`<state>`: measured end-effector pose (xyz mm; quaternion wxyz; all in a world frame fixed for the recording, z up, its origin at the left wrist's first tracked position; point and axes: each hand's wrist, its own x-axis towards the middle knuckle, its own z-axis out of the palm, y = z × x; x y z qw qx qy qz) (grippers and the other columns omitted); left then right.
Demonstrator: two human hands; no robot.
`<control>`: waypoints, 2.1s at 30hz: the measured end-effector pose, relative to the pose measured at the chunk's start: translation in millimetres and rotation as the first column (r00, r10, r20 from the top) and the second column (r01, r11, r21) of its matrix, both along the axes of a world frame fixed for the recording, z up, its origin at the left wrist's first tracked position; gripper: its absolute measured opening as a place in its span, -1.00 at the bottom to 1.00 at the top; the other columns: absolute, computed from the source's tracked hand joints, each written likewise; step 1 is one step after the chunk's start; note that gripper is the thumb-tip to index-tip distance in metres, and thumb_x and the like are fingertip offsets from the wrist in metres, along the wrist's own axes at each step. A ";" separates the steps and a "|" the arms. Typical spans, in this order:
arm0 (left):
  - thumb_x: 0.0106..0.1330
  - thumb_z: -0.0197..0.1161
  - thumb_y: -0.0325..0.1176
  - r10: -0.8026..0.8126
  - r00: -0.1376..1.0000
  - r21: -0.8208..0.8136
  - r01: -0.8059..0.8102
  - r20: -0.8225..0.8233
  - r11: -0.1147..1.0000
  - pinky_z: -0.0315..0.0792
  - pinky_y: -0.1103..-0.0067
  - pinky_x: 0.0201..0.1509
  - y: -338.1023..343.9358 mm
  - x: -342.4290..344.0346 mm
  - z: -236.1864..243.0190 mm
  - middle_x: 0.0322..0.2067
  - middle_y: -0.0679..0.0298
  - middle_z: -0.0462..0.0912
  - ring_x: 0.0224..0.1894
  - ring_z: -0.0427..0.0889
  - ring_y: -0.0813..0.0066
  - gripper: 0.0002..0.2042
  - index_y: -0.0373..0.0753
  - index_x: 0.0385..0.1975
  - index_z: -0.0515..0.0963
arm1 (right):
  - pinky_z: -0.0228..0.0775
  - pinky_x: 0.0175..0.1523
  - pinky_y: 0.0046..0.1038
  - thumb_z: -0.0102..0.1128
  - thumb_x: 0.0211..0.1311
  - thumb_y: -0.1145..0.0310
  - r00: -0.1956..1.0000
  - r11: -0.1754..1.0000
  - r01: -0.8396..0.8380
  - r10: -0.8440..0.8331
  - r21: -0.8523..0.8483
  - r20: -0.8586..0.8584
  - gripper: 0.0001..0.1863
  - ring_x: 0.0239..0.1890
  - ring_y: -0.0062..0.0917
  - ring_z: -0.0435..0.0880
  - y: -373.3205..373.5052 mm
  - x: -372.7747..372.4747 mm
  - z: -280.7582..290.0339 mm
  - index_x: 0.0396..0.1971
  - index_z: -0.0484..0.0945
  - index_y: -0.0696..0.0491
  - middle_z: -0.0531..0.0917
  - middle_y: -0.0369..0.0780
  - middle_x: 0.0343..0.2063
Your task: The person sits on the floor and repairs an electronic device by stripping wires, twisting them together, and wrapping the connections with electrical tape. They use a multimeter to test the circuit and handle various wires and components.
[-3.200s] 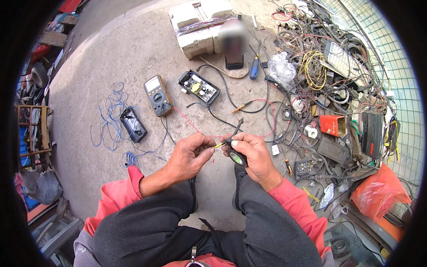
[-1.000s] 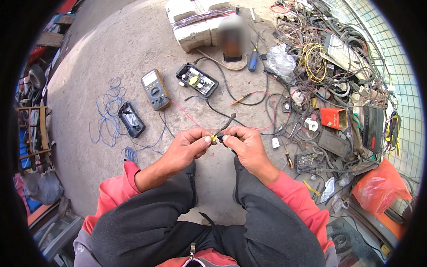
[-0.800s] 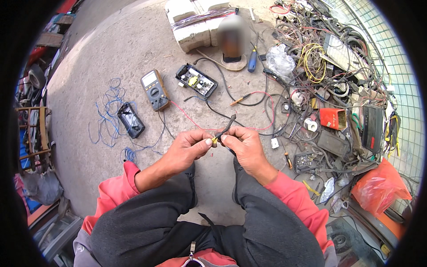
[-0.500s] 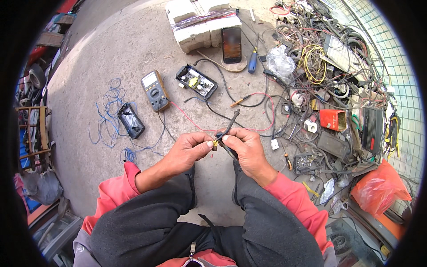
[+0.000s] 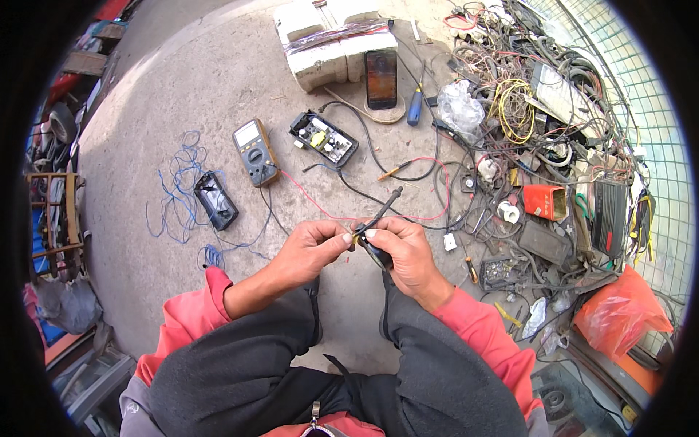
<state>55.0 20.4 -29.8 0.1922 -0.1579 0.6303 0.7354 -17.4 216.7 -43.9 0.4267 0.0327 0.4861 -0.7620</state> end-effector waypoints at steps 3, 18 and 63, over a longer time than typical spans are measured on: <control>0.39 0.22 -0.30 -0.011 1.000 -0.002 0.011 0.007 1.000 0.29 0.64 -0.40 -0.6 -0.7 1.2 -0.54 0.50 0.47 -0.46 0.34 0.75 -0.78 -0.34 -0.40 0.61 | 0.48 0.05 -0.50 0.09 0.27 0.50 0.999 0.999 0.029 -0.028 -0.030 0.023 -0.75 -0.14 -0.54 0.67 -1.2 0.5 0.7 -0.14 0.61 0.29 0.70 -0.13 -0.15; 0.36 0.23 -0.43 -0.029 0.969 -0.302 -0.048 -0.243 0.952 0.43 0.65 -0.37 5.8 -4.4 5.8 -0.34 0.32 0.62 -0.47 0.51 0.69 -0.79 -0.36 -0.07 0.56 | 0.39 -0.14 -0.65 0.22 0.35 0.37 0.994 0.997 0.073 -0.076 0.035 0.082 -0.78 -0.29 -0.76 0.56 -6.6 1.5 6.9 -0.18 0.64 0.23 0.68 -0.30 -0.26; 0.11 0.27 -0.62 -0.071 0.833 -0.508 -0.264 -0.548 0.820 0.39 0.48 -0.45 4.7 -5.8 -5.8 -0.56 0.18 0.54 -0.52 0.56 0.34 -0.88 -0.32 -0.38 0.68 | 0.49 -0.20 -0.58 0.26 0.34 0.24 0.952 0.948 -0.234 0.269 0.216 -0.145 -0.59 -0.27 -0.62 0.64 -4.1 -8.5 41.3 -0.01 0.35 0.19 0.65 -0.17 -0.31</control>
